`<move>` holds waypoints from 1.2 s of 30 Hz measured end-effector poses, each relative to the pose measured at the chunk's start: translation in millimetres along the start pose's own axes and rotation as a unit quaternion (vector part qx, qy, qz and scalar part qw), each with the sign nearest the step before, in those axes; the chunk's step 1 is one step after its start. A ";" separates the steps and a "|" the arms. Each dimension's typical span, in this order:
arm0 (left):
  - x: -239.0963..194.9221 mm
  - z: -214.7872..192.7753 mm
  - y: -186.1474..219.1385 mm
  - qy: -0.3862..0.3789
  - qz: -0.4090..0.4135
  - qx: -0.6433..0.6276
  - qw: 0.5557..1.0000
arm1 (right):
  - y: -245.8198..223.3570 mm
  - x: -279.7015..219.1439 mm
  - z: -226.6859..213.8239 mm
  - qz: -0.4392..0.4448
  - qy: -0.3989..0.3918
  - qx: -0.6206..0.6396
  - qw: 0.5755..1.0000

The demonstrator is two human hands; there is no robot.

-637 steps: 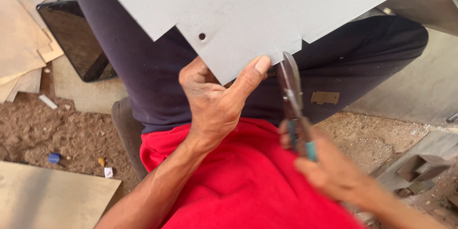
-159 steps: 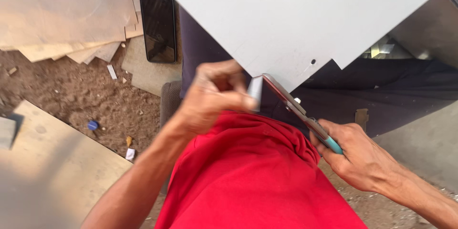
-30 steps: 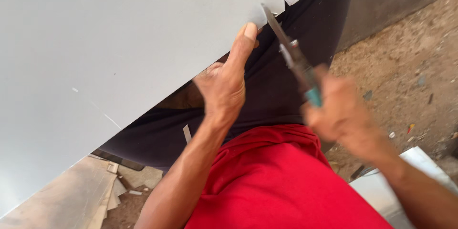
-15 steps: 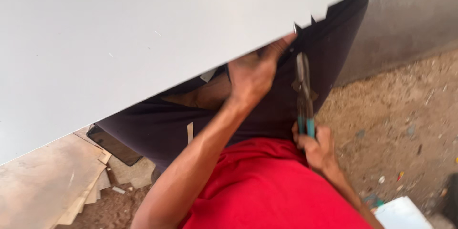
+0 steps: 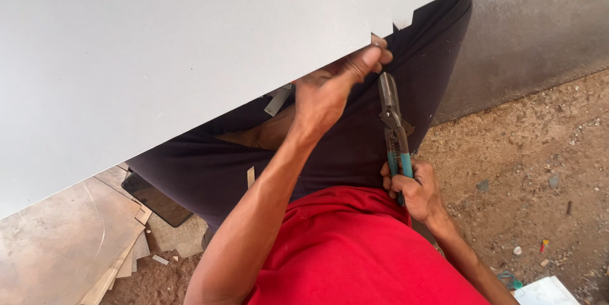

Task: The person uses shears to cut a series of notches and lines into a white metal sheet held in their lap, then rubs the surface with a small block.

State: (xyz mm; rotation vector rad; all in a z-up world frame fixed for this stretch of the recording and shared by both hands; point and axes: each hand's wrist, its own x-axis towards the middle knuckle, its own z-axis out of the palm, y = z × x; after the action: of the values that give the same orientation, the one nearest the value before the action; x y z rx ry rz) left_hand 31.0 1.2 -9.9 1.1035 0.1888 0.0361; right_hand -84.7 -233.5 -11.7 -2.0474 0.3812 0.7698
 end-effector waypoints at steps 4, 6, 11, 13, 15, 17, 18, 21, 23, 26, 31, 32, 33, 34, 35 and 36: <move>5.2 12.7 -6.3 -0.007 0.036 0.209 0.977 | 1.1 2.0 1.7 -0.009 0.000 0.023 1.000; 15.2 35.7 -18.8 0.042 -0.149 0.151 0.976 | 1.7 1.4 0.7 0.000 0.004 0.024 1.000; 19.8 41.2 -24.0 0.055 -0.118 0.130 0.983 | 2.1 -0.4 1.2 -0.006 0.002 0.045 0.999; 17.8 26.5 -22.2 0.034 -0.013 0.130 0.991 | 3.4 -0.5 1.6 0.001 0.006 0.041 0.999; 17.4 20.3 -27.5 0.051 0.087 0.172 0.980 | 4.9 3.3 0.9 -0.002 -0.005 0.048 0.999; 17.6 16.0 -32.3 0.049 0.109 0.157 0.980 | 6.3 3.9 1.6 0.000 -0.014 0.054 0.998; 19.3 16.1 -31.3 0.039 0.082 0.121 0.988 | 6.1 4.2 1.3 0.002 -0.017 0.056 0.998; 21.8 17.9 -27.7 0.003 0.006 0.115 0.993 | 2.5 2.1 0.3 0.004 -0.016 0.061 0.998; 21.9 12.8 -22.2 -0.032 0.006 0.110 0.993 | -1.1 3.4 0.6 0.002 -0.020 0.059 0.998; 9.5 1.0 2.2 -0.094 -0.013 0.152 0.984 | -3.4 6.9 -0.4 0.010 -0.032 0.060 0.998; -68.8 -73.0 59.8 -0.073 -0.090 0.311 0.943 | -3.7 8.4 0.3 0.004 -0.052 0.094 0.994; -85.8 -85.6 68.9 -0.051 -0.131 0.289 0.947 | -2.5 11.7 1.2 0.011 -0.051 0.070 0.996; -100.4 -100.1 77.9 -0.061 -0.204 0.400 0.892 | -1.6 14.5 -0.4 0.020 -0.047 0.043 0.998; -114.7 -112.9 86.1 -0.073 -0.274 0.501 0.818 | -0.5 16.3 -0.6 0.028 -0.044 0.015 0.999; -125.5 -118.6 87.2 -0.070 -0.243 0.534 0.807 | -0.6 18.8 -2.0 0.032 -0.054 0.026 0.998; -136.2 -123.2 86.7 -0.068 -0.212 0.566 0.794 | -1.1 19.9 -2.9 0.036 -0.064 0.036 0.997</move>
State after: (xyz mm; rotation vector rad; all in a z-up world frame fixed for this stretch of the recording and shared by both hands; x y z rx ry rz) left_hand -118.3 132.5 31.8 2.2324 0.3426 -0.6420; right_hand -67.9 -234.9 -22.7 -1.9135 0.4052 0.9134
